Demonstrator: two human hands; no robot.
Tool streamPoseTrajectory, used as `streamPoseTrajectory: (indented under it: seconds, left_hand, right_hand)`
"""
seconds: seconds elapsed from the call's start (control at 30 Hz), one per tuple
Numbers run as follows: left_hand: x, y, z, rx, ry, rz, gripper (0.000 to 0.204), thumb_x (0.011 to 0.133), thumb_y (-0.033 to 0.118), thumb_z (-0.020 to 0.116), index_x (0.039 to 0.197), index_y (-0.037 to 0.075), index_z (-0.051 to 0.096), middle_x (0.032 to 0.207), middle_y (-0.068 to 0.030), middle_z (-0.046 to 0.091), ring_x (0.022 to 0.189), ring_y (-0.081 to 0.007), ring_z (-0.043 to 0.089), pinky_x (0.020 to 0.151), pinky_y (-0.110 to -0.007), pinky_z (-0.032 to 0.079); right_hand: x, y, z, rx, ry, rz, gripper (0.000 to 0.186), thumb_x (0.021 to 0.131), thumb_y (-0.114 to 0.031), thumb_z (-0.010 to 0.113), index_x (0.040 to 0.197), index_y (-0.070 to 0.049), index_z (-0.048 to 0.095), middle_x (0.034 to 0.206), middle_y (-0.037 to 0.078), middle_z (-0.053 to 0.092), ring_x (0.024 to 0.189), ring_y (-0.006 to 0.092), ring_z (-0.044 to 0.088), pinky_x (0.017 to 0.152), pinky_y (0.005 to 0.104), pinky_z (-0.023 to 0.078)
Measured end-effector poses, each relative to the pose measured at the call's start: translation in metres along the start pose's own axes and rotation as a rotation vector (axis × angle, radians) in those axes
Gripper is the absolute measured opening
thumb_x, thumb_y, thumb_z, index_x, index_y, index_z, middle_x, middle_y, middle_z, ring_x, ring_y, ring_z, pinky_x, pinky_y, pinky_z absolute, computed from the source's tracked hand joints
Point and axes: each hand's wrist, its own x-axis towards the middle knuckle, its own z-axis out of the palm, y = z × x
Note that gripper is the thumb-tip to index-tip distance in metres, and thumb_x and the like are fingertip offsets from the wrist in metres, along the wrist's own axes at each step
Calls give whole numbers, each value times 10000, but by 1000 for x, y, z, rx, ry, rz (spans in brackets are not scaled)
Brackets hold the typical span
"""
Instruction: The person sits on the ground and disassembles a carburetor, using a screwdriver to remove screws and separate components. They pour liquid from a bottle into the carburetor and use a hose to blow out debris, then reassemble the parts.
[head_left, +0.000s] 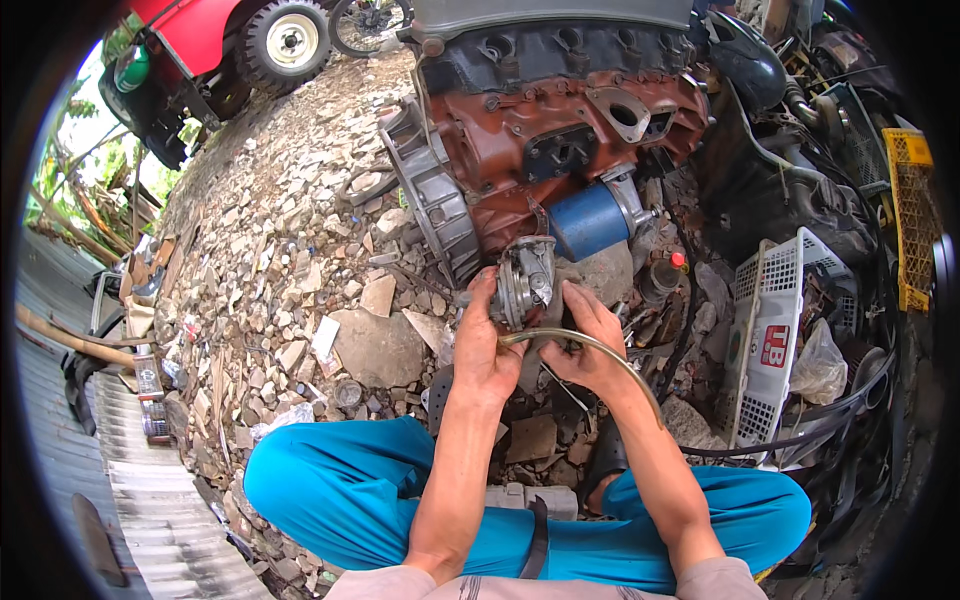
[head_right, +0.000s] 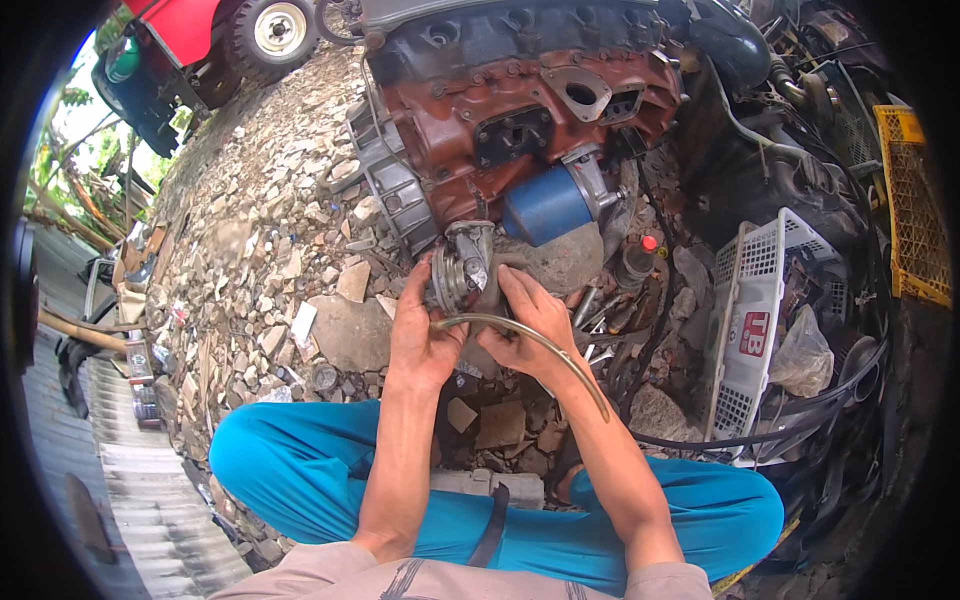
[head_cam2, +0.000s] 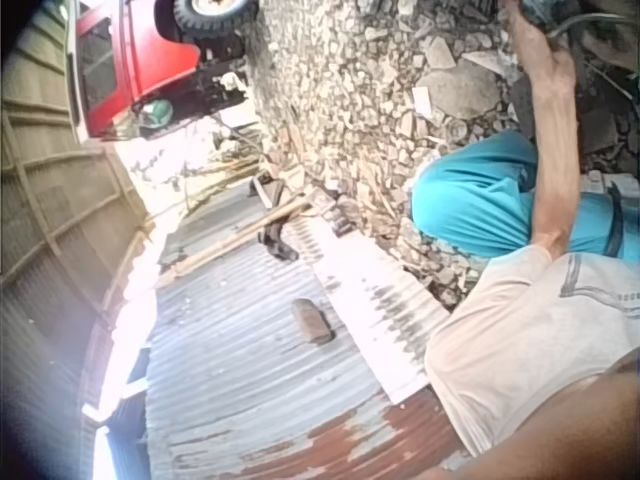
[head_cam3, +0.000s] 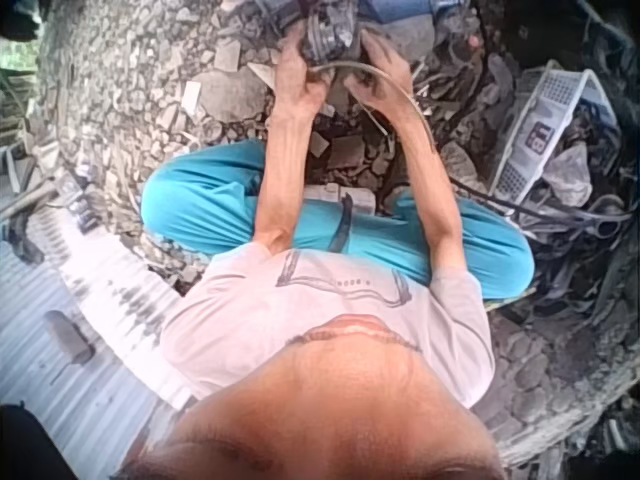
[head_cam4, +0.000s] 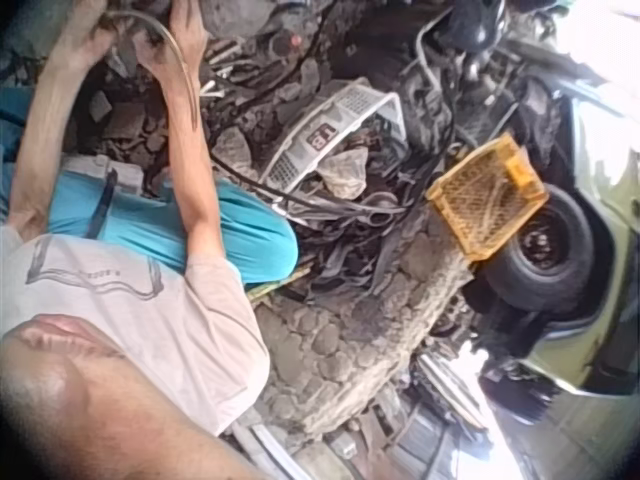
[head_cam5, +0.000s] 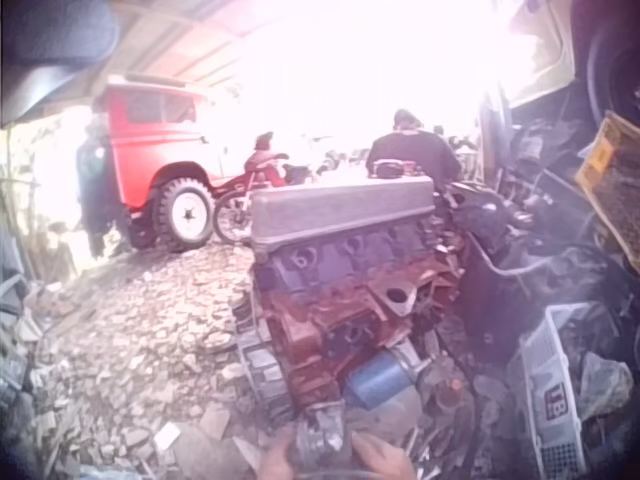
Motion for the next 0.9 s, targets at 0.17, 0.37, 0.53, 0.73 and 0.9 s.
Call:
streamPoseTrajectory:
  seconds: [0.17,0.37,0.53,0.73,0.9]
  left_hand:
    - [2,-6,-7,-56,-35,-9,269,1030,286,488,1206,112,595,1097,-18,686,957,-164,679,831,-339,579]
    - [0,7,0,-86,17,-8,238,1016,280,515,1162,118,610,1058,-17,699,921,-165,686,817,-339,579]
    - [-2,18,-2,-50,4,-47,197,993,312,567,1113,167,628,1035,6,697,907,-154,677,792,-333,558]
    - [-1,18,-11,-24,-72,-61,202,984,321,565,1110,173,621,1035,14,687,926,-150,665,797,-350,541]
    - [-6,14,-3,-40,-63,-4,235,978,311,544,1127,147,621,1029,-1,689,930,-168,670,806,-364,550]
  right_hand:
    - [1,-7,-1,20,-3,28,681,671,-113,752,1289,77,535,1186,281,614,1015,430,660,844,443,562]
    - [9,-16,-2,204,-7,47,670,683,-42,745,1314,63,543,1264,249,579,1065,364,646,826,382,561]
    - [4,0,-3,626,-141,303,676,724,71,688,1377,12,522,1374,148,525,1155,225,587,815,327,549]
    - [9,-7,-9,542,-183,402,729,713,40,773,1380,-15,485,1205,115,632,1027,188,648,793,306,542]
    - [11,-9,-12,427,-159,310,757,681,10,821,1357,-24,481,1103,109,651,966,205,665,753,309,538]
